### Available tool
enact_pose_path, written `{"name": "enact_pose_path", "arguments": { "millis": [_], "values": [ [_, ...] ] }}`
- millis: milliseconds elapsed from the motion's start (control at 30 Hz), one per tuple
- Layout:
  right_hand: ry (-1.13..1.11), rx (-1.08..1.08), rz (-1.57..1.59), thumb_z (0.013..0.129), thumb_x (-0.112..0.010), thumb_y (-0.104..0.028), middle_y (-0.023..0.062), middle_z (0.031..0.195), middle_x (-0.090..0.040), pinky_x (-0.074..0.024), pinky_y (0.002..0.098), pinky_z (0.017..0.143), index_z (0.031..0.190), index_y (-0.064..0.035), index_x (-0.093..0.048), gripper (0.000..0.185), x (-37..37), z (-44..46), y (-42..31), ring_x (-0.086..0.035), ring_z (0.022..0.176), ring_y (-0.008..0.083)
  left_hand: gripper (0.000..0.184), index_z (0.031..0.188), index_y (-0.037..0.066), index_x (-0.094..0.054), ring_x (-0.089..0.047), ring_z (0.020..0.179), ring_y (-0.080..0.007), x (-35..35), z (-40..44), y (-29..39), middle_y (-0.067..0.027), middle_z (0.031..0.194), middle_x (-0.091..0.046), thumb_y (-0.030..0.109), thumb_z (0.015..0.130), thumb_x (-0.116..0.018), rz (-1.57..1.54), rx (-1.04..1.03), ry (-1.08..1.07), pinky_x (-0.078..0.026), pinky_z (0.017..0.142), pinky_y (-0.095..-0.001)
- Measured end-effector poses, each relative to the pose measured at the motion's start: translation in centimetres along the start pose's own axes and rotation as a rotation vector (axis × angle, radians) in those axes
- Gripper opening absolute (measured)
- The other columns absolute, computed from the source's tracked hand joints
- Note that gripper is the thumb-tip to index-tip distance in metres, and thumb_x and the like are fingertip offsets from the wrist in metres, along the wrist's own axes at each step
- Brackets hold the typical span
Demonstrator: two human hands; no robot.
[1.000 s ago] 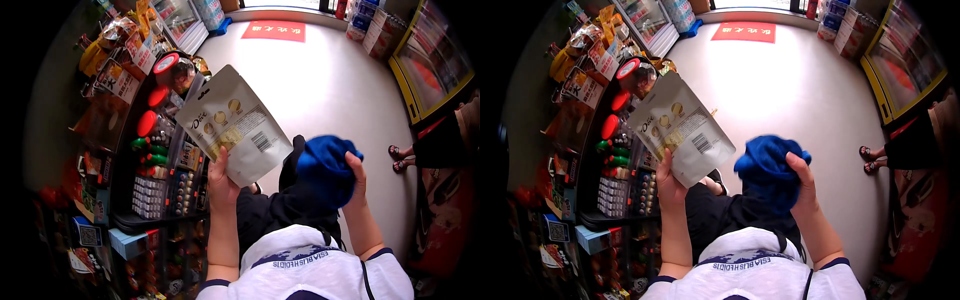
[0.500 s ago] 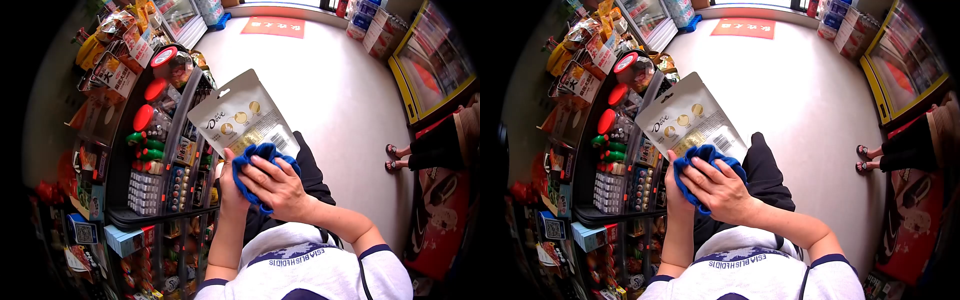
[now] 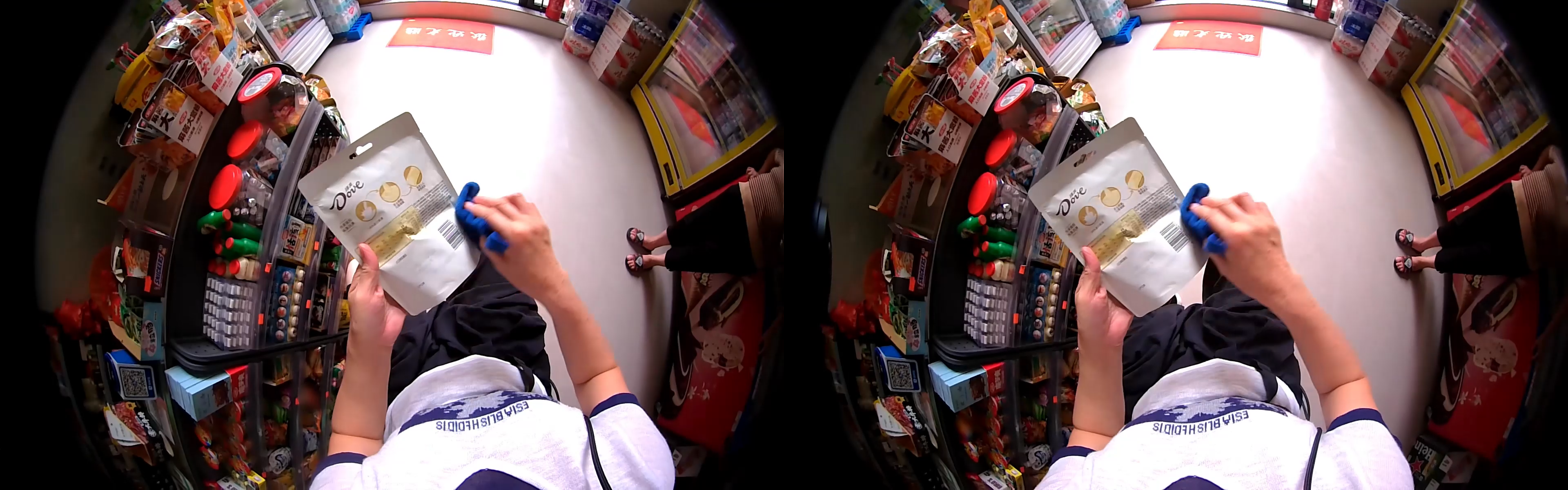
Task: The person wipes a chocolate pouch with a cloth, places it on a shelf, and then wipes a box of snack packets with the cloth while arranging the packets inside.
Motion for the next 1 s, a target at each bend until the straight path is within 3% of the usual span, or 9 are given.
{"name": "enact_pose_path", "arguments": {
  "millis": [133,267,333,400,467,633,767,867,1000],
  "values": [
    [0.151,-0.406,0.846,0.09,-0.063,-0.005,0.0081,0.099,-0.067,-0.0527,0.0287,0.079,0.101,0.0006,-0.067,0.013,1.5,-0.6,2.6,-0.066,0.088,0.0183,0.054,0.144,0.004,-0.037,-0.05,0.128,-0.028,0.2,0.0,0.2,-0.0132,0.139,-0.05,0.04,0.103,-0.041,-0.081,0.023,0.013,-0.042,0.106,-0.0469],
    [0.128,-0.738,1.661,0.086,-0.073,-0.018,0.0069,0.091,-0.069,-0.0539,0.0259,0.086,0.105,0.0034,-0.065,0.03,4.8,0.3,-1.2,-0.067,0.084,0.0153,0.053,0.143,0.003,-0.035,-0.051,0.127,-0.0268,-0.3,0.3,-0.5,-0.0141,0.138,-0.051,0.039,0.104,-0.037,-0.052,0.076,-0.018,-0.042,0.107,-0.0445],
    [0.113,-0.82,1.705,0.084,-0.075,-0.015,0.0062,0.093,-0.069,-0.0542,0.0269,0.083,0.105,0.0019,-0.065,0.029,4.6,0.9,-3.4,-0.067,0.085,0.0154,0.053,0.143,0.002,-0.036,-0.051,0.127,-0.0263,-0.9,0.3,-1.1,-0.0146,0.137,-0.051,0.039,0.105,-0.033,-0.058,0.124,-0.009,-0.041,0.108,-0.0436],
    [-0.054,-0.473,1.079,0.082,-0.074,-0.009,0.0063,0.097,-0.069,-0.0516,0.0288,0.075,0.105,-0.0024,-0.064,0.026,0.5,1.0,-1.6,-0.067,0.085,0.016,0.053,0.142,0.002,-0.036,-0.051,0.127,-0.0259,-2.1,0.0,-1.4,-0.0142,0.138,-0.05,0.039,0.105,-0.031,-0.107,0.156,-0.039,-0.041,0.108,-0.0433],
    [0.288,-0.15,0.435,0.081,-0.074,-0.009,0.0101,0.1,-0.067,-0.0511,0.0321,0.077,0.104,-0.004,-0.064,0.026,-1.0,1.1,-2.4,-0.065,0.088,0.0236,0.053,0.142,0.002,-0.036,-0.051,0.127,-0.0251,-2.2,-0.3,-1.6,-0.0137,0.138,-0.05,0.039,0.106,-0.027,-0.024,0.164,-0.046,-0.042,0.108,-0.043],
    [0.1,0.194,0.232,0.076,-0.076,-0.029,0.0124,0.112,-0.06,-0.0501,0.0388,0.083,0.125,-0.0133,-0.06,0.054,-0.9,0.6,-4.0,-0.06,0.095,0.0289,0.052,0.14,0.002,-0.037,-0.054,0.123,-0.0256,-1.5,-0.5,-1.1,-0.0157,0.136,-0.051,0.039,0.106,-0.028,0.007,0.144,-0.027,-0.044,0.106,-0.042],
    [-0.078,0.268,0.11,0.076,-0.075,-0.021,0.0069,0.106,-0.053,-0.05,0.0348,0.074,0.131,-0.0245,-0.059,0.058,-0.8,-0.7,-4.0,-0.055,0.089,0.024,0.052,0.138,-0.001,-0.038,-0.056,0.121,-0.0273,-1.1,-0.2,-0.9,-0.0177,0.133,-0.053,0.039,0.105,-0.033,0.002,0.111,0.028,-0.045,0.104,-0.0421],
    [-0.217,0.31,0.07,0.073,-0.074,-0.014,0.0052,0.103,-0.054,-0.0502,0.0332,0.069,0.127,-0.0232,-0.061,0.056,0.6,-1.6,-3.9,-0.056,0.084,0.0228,0.052,0.139,-0.001,-0.038,-0.055,0.122,-0.0275,-0.4,0.0,-0.2,-0.0175,0.132,-0.054,0.038,0.105,-0.035,-0.077,0.081,0.03,-0.045,0.103,-0.0423],
    [-0.045,0.219,-0.102,0.07,-0.071,-0.005,0.0047,0.099,-0.057,-0.0507,0.0315,0.065,0.121,-0.0191,-0.063,0.054,1.3,-0.5,-1.9,-0.058,0.081,0.0205,0.052,0.139,-0.002,-0.038,-0.055,0.122,-0.0272,-1.1,-0.5,0.2,-0.0176,0.133,-0.053,0.038,0.104,-0.037,-0.008,0.075,0.061,-0.045,0.104,-0.0421]
  ]
}}
Point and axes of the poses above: each hand's wrist, its own z-axis towards the middle knuckle, its own x-axis out of the back of the hand, y = z × x, the point moved 2 cm from there along z, towards the middle knuckle
